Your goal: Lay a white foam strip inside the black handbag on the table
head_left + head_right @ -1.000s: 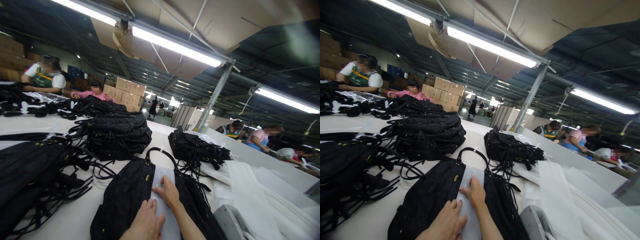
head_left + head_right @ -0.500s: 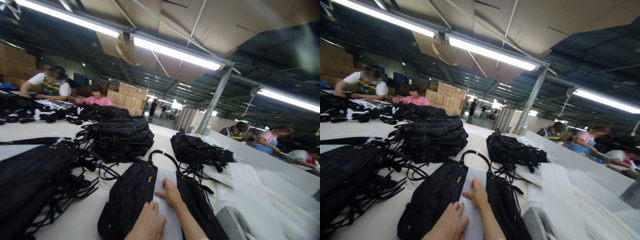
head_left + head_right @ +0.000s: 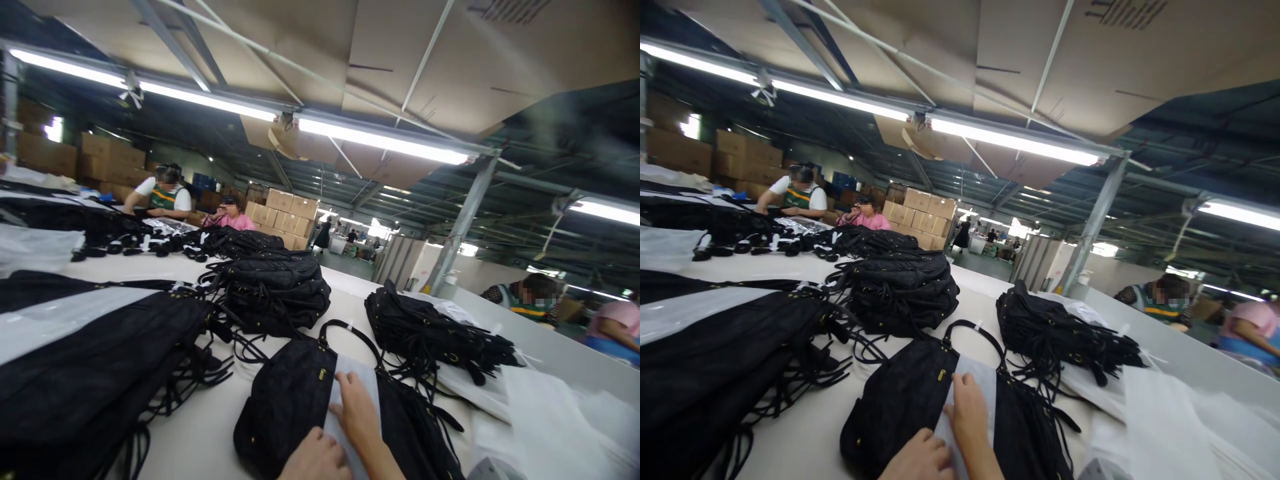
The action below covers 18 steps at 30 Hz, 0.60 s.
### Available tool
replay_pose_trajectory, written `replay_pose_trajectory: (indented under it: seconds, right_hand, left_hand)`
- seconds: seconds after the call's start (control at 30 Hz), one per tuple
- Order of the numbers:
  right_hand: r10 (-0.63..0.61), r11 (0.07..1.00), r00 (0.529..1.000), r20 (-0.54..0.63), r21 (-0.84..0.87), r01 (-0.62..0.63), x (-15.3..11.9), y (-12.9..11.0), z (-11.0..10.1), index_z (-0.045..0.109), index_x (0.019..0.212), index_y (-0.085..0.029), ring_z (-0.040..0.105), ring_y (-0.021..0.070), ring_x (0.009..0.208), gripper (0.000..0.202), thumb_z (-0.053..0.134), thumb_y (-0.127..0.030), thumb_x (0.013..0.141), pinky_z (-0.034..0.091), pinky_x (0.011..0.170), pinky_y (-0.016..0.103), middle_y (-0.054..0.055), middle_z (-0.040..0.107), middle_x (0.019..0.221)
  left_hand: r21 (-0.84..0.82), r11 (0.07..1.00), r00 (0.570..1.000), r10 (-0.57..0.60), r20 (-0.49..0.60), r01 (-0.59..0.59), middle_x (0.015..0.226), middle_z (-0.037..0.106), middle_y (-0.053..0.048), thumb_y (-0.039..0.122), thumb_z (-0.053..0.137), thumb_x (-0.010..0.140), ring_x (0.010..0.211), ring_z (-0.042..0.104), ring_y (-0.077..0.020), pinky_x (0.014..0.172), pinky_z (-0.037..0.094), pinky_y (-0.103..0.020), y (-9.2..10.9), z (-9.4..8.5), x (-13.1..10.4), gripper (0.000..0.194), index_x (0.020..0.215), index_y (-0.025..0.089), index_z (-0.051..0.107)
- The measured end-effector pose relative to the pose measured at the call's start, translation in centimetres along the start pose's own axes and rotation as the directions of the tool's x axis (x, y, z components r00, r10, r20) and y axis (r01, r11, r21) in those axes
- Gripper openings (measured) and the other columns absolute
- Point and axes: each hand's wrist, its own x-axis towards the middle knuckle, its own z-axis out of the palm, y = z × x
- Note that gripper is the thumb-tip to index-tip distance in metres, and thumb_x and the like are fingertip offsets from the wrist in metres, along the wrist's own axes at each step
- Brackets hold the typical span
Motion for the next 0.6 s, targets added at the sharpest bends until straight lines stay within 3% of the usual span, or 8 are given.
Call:
replay_pose_trajectory:
  seconds: [0.1,0.17,0.23,0.3,0.33,0.4,0.5,0.6]
  right_hand:
    - [-0.186,0.908,0.983,0.007,0.383,0.169,-2.2,-4.8,-0.6,0.062,0.102,-0.023,0.062,0.0219,0.099,0.021,0.045,-0.029,0.091,0.047,0.089,0.032,0.006,0.066,0.101]
    - [-0.263,0.821,0.964,0.032,0.532,0.206,-4.1,-7.6,-0.5,0.062,0.107,-0.025,0.063,0.0209,0.098,0.026,0.046,-0.037,0.091,0.049,0.087,0.030,0.004,0.066,0.101]
    - [-0.304,0.856,0.953,0.018,0.443,0.265,-5.7,-9.5,0.2,0.062,0.112,-0.025,0.062,0.0256,0.099,0.038,0.064,-0.037,0.077,0.050,0.087,0.035,0.006,0.065,0.105]
    - [-0.328,0.915,0.944,-0.040,0.234,0.328,-6.5,-10.4,1.3,0.064,0.111,-0.024,0.061,0.0307,0.097,0.049,0.072,-0.027,0.062,0.051,0.084,0.041,0.008,0.064,0.104]
    - [-0.349,0.922,0.934,-0.075,0.151,0.356,-6.7,-10.5,1.9,0.064,0.107,-0.024,0.062,0.0311,0.093,0.046,0.070,-0.021,0.061,0.052,0.081,0.041,0.008,0.065,0.100]
    - [-0.412,0.899,0.897,-0.159,0.092,0.429,-6.5,-10.2,3.2,0.063,0.099,-0.025,0.063,0.0276,0.086,0.037,0.058,-0.012,0.065,0.052,0.075,0.038,0.006,0.064,0.093]
    - [-0.466,0.821,0.834,-0.294,0.208,0.532,-6.1,-9.3,4.8,0.059,0.095,-0.026,0.063,0.0217,0.085,0.038,0.046,-0.005,0.066,0.053,0.076,0.032,0.004,0.062,0.089]
    - [-0.424,0.761,0.840,-0.338,0.371,0.533,-6.2,-9.1,6.1,0.055,0.099,-0.027,0.065,0.0199,0.086,0.041,0.050,-0.009,0.063,0.055,0.072,0.027,0.004,0.062,0.104]
  left_hand:
    - [-0.223,0.972,0.982,0.027,-0.187,-0.069,0.076,0.065,-0.001,0.027,0.050,0.097,0.073,0.056,-0.0160,0.061,0.037,-0.030,-1.0,-4.6,-3.2,0.028,0.072,0.021,0.060]
    - [-0.499,0.863,0.902,-0.272,-0.336,0.075,0.085,0.065,-0.004,0.026,0.039,0.096,0.082,0.056,-0.0183,0.073,0.041,-0.030,-2.6,-8.2,-5.7,0.026,0.080,0.023,0.060]
    - [-0.753,0.578,0.619,-0.726,-0.299,0.315,0.086,0.060,-0.004,0.031,0.040,0.091,0.085,0.054,-0.0203,0.079,0.042,-0.032,-5.1,-10.9,-7.8,0.019,0.085,0.023,0.056]
    - [-0.913,0.182,0.302,-0.951,-0.068,0.366,0.086,0.055,-0.003,0.041,0.048,0.079,0.087,0.052,-0.0215,0.082,0.041,-0.033,-8.0,-11.7,-9.2,0.019,0.083,0.023,0.053]
    - [-0.930,0.060,0.250,-0.968,0.035,0.363,0.084,0.053,-0.003,0.045,0.048,0.073,0.086,0.052,-0.0221,0.080,0.042,-0.033,-9.3,-11.4,-9.6,0.023,0.081,0.023,0.051]
    - [-0.932,-0.112,0.275,-0.937,0.215,0.346,0.078,0.052,-0.002,0.048,0.049,0.064,0.081,0.053,-0.0222,0.074,0.043,-0.033,-11.0,-10.1,-9.9,0.029,0.075,0.022,0.049]
    - [-0.910,-0.251,0.443,-0.810,0.384,0.330,0.073,0.055,-0.001,0.045,0.054,0.056,0.072,0.055,-0.0191,0.068,0.042,-0.030,-11.5,-7.9,-9.8,0.032,0.074,0.019,0.053]
    - [-0.885,-0.332,0.595,-0.655,0.466,0.327,0.071,0.057,0.001,0.035,0.061,0.054,0.070,0.055,-0.0157,0.067,0.041,-0.026,-11.0,-7.1,-9.2,0.028,0.075,0.017,0.058]
